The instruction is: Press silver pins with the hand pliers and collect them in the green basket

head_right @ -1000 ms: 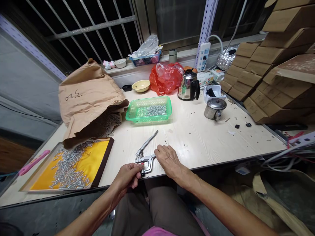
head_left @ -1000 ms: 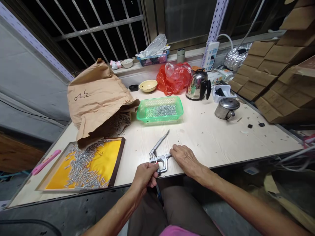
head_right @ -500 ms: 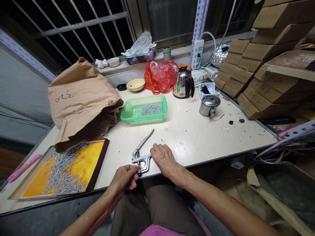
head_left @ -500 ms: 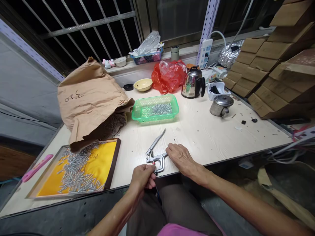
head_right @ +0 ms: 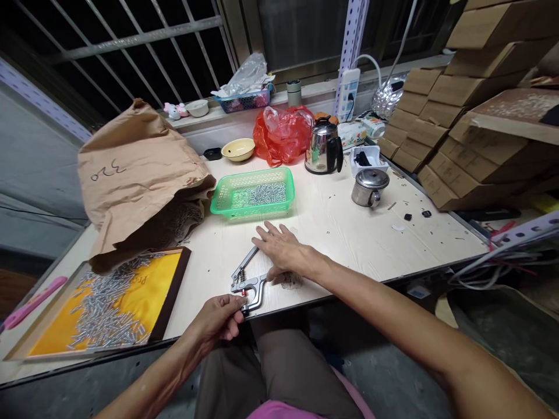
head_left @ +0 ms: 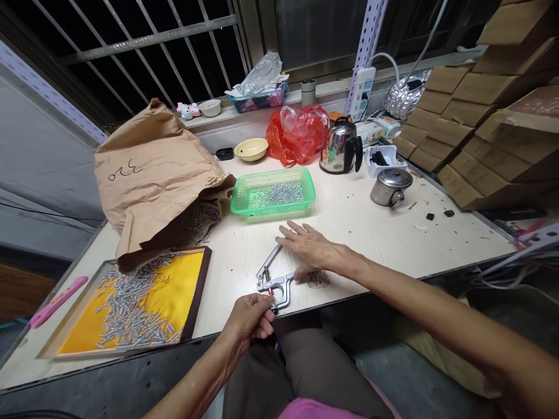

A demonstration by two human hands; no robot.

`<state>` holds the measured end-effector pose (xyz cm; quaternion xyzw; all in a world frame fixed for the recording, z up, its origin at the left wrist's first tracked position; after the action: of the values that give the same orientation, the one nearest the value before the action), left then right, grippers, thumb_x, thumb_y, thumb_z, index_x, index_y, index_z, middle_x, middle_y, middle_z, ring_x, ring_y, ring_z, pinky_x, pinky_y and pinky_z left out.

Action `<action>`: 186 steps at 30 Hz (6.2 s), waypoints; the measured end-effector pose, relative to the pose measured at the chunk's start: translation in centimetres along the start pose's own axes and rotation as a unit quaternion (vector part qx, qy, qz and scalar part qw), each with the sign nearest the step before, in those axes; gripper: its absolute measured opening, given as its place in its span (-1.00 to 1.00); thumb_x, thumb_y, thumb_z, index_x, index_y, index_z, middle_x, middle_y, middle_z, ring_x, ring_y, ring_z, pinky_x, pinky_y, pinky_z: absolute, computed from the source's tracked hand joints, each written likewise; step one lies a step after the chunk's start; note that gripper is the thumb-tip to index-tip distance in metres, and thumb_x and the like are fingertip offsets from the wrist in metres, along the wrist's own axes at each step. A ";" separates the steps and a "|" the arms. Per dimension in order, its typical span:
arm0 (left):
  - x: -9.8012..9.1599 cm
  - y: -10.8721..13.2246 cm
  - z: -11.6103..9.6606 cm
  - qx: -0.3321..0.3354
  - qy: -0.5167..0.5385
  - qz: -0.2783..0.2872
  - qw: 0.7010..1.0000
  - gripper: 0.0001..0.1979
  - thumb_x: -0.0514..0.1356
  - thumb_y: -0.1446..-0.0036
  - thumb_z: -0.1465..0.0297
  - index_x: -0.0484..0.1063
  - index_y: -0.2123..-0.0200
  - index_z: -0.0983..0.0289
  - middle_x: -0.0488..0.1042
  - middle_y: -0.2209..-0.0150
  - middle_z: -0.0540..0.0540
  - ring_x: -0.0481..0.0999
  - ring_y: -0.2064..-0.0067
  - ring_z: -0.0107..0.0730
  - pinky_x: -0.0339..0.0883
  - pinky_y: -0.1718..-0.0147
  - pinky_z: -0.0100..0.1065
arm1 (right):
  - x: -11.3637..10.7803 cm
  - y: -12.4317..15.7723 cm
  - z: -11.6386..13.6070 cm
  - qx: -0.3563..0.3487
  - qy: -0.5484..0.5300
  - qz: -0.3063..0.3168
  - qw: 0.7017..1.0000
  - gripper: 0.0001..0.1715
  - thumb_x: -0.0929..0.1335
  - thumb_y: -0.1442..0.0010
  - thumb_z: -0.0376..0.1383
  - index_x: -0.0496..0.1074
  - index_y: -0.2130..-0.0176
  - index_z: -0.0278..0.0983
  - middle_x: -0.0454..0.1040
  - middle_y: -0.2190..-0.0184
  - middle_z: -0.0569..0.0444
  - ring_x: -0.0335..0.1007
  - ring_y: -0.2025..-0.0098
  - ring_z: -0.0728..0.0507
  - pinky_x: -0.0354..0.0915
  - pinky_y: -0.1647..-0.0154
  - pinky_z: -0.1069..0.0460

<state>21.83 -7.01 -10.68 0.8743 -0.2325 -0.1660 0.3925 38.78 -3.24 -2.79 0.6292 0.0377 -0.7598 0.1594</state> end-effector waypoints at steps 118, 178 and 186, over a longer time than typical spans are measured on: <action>-23.5 6.9 -1.3 0.196 -0.582 -0.347 0.708 -0.76 0.01 -0.18 0.44 0.45 0.43 0.23 0.34 0.32 0.13 0.31 0.19 -0.27 0.19 0.28 -0.32 | -6.5 -2.0 -1.0 -0.026 -0.008 -0.357 0.934 -0.49 0.15 -0.25 -0.09 0.24 -0.11 -0.23 0.29 -0.03 -0.11 0.28 0.00 -0.27 0.30 0.12 -0.13; -1.7 -0.1 -1.3 0.032 -0.119 -0.017 0.992 -0.62 0.28 0.21 0.10 0.34 0.55 0.32 0.29 0.72 -0.12 0.21 0.75 -0.64 -0.01 0.74 -0.52 | 1.6 -0.1 -0.7 -0.048 0.028 0.007 0.998 0.11 0.42 0.31 0.21 0.25 -0.04 -0.44 0.26 0.05 -0.22 0.15 0.04 -0.35 0.07 0.00 -0.24; -1.9 -0.5 -0.5 0.042 -0.119 -0.029 0.992 -0.58 0.24 0.20 0.03 0.27 0.61 0.28 0.26 0.81 -0.10 0.20 0.78 -0.59 -0.02 0.75 -0.52 | 1.5 0.6 -0.5 -0.039 0.028 0.000 0.999 -0.14 0.43 0.23 0.15 0.34 0.08 -0.35 0.29 0.11 -0.13 0.15 0.08 -0.30 0.11 0.07 -0.17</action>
<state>20.60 -5.39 -10.55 0.8701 -0.2592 -0.2704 0.3203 39.20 -4.02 -4.26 0.6437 0.0721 -0.7397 0.1824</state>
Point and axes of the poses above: each hand's wrist, its own y-axis away from the middle knuckle, its own x-axis out of the palm, z = x × y, the point moved 9 cm from there along -y, towards the middle knuckle
